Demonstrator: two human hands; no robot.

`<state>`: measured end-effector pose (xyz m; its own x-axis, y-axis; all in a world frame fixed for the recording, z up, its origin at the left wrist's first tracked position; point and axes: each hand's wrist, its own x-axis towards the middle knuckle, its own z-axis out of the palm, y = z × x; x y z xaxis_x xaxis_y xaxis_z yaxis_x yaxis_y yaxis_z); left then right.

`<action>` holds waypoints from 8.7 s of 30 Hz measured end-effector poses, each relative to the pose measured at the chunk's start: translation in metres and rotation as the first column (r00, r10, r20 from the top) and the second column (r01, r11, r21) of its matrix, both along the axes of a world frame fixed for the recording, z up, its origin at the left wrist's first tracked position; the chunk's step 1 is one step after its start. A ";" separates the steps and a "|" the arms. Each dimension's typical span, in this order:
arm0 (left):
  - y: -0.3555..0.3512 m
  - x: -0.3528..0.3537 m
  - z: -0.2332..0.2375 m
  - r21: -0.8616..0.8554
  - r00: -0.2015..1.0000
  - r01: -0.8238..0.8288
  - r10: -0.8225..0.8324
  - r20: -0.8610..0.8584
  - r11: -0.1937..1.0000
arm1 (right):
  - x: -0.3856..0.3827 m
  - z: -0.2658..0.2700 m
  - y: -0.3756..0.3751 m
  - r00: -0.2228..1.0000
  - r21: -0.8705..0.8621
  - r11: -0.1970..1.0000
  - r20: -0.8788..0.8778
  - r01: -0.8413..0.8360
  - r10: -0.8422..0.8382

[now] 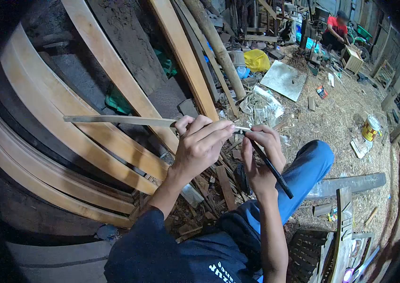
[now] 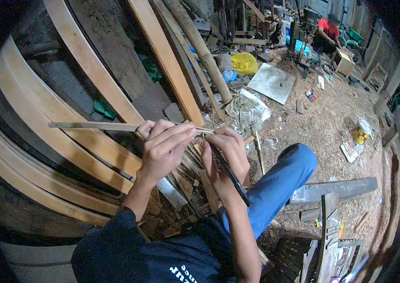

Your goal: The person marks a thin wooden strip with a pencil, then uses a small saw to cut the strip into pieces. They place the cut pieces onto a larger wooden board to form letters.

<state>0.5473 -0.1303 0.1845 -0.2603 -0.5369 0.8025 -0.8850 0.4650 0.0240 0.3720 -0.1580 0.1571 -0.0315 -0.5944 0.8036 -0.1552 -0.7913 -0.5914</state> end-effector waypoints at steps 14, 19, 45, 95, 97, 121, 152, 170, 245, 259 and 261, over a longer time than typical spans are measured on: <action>-0.003 -0.011 0.001 -0.008 0.999 0.035 -0.035 0.018 0.999 | -0.012 -0.001 0.001 1.000 -0.019 1.000 -0.004 0.025 -0.025; -0.003 -0.013 0.002 -0.015 0.998 0.054 -0.054 0.016 0.998 | -0.014 0.000 0.007 0.999 0.003 0.999 0.017 0.039 -0.039; -0.006 -0.039 0.004 -0.033 0.993 0.112 -0.111 0.038 0.993 | -0.042 0.002 0.012 0.995 -0.045 0.994 0.002 0.099 -0.099; -0.009 -0.064 0.011 0.114 0.970 0.213 -0.224 0.092 0.970 | -0.077 -0.012 0.029 0.983 0.118 0.986 0.123 0.118 -0.133; -0.010 -0.064 0.010 0.111 0.965 0.224 -0.236 0.110 0.968 | -0.078 -0.011 0.030 0.983 0.134 0.984 0.127 0.117 -0.134; -0.018 -0.099 0.012 0.121 0.930 0.326 -0.341 0.138 0.938 | -0.109 -0.009 0.041 0.952 0.093 0.961 0.143 0.260 -0.271; -0.039 -0.325 0.003 0.212 0.543 0.794 -0.821 0.176 0.570 | -0.283 -0.033 0.123 0.635 0.108 0.632 0.004 0.767 -0.772; 0.005 -0.482 -0.070 0.295 0.043 0.954 -0.999 0.033 0.051 | -0.408 -0.057 0.257 0.375 -0.048 0.454 -0.491 0.890 -0.786; 0.156 -0.603 -0.150 0.643 0.204 0.764 -0.923 -0.327 -0.059 | -0.510 -0.135 0.380 -0.105 0.152 -0.444 -0.857 0.883 -0.504; 0.161 -0.613 -0.152 0.626 0.177 0.775 -0.918 -0.354 -0.091 | -0.543 -0.142 0.366 0.024 0.309 -0.519 -0.875 0.797 -0.484; 0.161 -0.614 -0.150 0.610 0.172 0.786 -0.914 -0.368 -0.098 | -0.543 -0.136 0.371 0.030 0.283 -0.503 -0.892 0.817 -0.452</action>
<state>-0.0666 0.0311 0.0347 -0.9432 -0.0257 0.3313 0.1993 0.7539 0.6260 -0.1714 0.2131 0.0211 -0.9495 -0.2786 0.1444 -0.3100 0.9040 -0.2944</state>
